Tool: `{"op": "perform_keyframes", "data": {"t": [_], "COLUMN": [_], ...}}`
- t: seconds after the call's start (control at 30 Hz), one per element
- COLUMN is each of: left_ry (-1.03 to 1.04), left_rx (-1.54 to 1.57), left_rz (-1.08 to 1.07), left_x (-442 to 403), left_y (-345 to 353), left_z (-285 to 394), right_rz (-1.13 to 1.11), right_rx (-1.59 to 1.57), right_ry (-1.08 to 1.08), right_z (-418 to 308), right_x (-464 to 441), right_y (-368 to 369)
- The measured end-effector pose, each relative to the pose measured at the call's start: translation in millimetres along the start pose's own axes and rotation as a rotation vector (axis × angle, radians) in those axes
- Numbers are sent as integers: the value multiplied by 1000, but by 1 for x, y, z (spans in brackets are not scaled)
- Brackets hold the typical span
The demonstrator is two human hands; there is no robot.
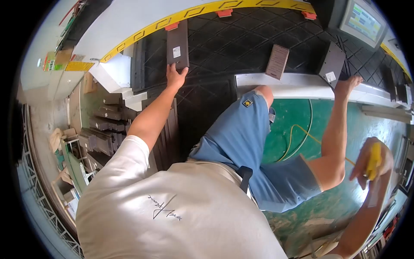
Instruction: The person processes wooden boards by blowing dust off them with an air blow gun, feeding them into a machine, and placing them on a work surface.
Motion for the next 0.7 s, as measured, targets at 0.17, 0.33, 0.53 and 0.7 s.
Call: {"op": "perform_keyframes", "data": {"t": [0.17,0.33,0.53,0.7], "left_ry": [29,2,63,29], "left_rx": [-31,-36,-32,-55], "left_rz": [7,-20,-5,18], "left_x": [-3,-6,-9,2], "left_y": [6,6,15,1], "left_z": [-8,-6,-10,-2], "right_rz": [-24,-36,-73,-30], "right_rx": [57,86,124,-22], "right_ry": [-6,-5,-20,-43], "right_z": [2,10,14,30], "right_x": [4,10,18,28], "right_y": [-3,-9,-4,39]}}
Point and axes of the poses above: each hand's wrist, its own x-axis away from the middle knuckle, its own y-axis out of the palm, z = x × y, the point moved 7 cm from there along -x, towards the middle knuckle, and after that the axes turned 2 degrees about -z, right-handed, at the moved point
